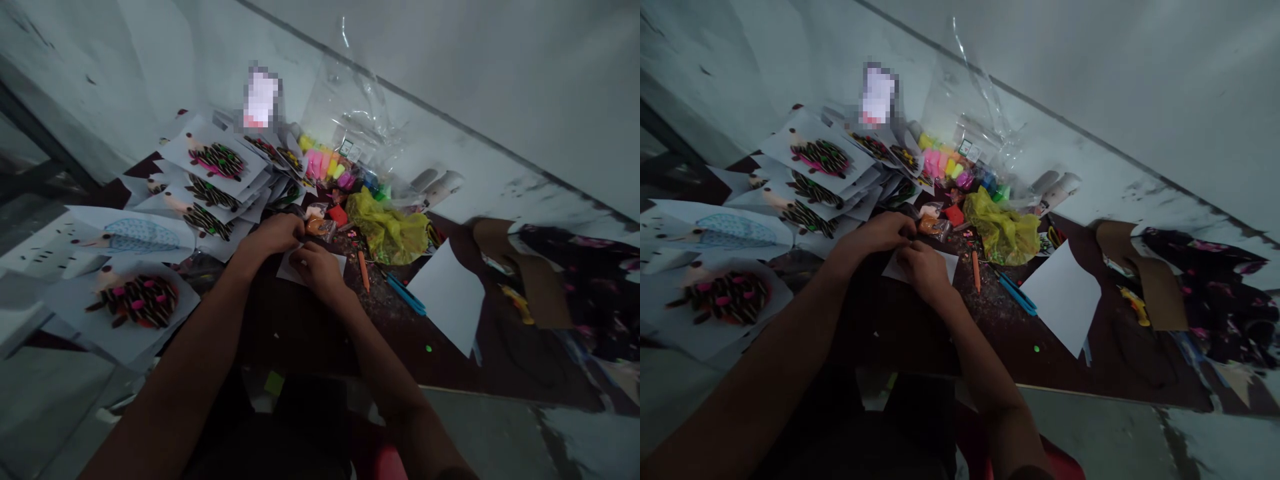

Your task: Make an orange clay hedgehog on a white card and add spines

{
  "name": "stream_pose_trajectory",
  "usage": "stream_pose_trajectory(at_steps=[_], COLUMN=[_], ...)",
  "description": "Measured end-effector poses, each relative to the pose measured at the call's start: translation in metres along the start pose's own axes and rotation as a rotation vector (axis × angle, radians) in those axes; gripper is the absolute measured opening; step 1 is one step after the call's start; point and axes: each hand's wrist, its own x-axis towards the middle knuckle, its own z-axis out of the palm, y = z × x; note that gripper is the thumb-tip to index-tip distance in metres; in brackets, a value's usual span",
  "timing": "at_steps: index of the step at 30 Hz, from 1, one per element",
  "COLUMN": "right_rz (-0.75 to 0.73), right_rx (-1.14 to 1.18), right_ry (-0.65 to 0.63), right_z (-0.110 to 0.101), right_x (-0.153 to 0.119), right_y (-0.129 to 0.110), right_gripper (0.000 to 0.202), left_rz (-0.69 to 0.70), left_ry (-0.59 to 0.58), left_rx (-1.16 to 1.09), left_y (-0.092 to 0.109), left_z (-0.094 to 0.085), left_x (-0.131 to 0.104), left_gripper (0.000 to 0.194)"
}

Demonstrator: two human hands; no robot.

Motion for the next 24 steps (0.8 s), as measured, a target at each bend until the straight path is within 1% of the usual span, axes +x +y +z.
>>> stream_pose_trajectory(at_steps=[7,12,18,21,24], right_rz=[-0.043,-0.096,-0.093,-0.085,-0.092], right_rx=[-0.083,-0.129,-0.143,-0.174,-0.181], right_ry=[-0.048,-0.016,0.029,0.027,0.012], right_z=[0.000,-0.002,-0.003,-0.002,0.000], right_x=[0.000,-0.006,-0.019,-0.021,-0.023], right_y=[0.001,0.002,0.000,-0.001,-0.003], right_gripper=[0.017,0.021,0.040,0.041,0.040], left_rz=[-0.017,-0.022,-0.021,-0.004,-0.002], left_ry=[0.050,0.062,0.046,0.021,0.036], left_rx=[0.006,0.008,-0.049,-0.021,0.014], left_y=[-0.002,-0.001,-0.002,-0.003,-0.001], left_z=[0.005,0.005,0.003,0.003,0.003], left_x=[0.001,0.000,0.002,0.003,0.001], left_gripper=[0.029,0.030,0.029,0.027,0.026])
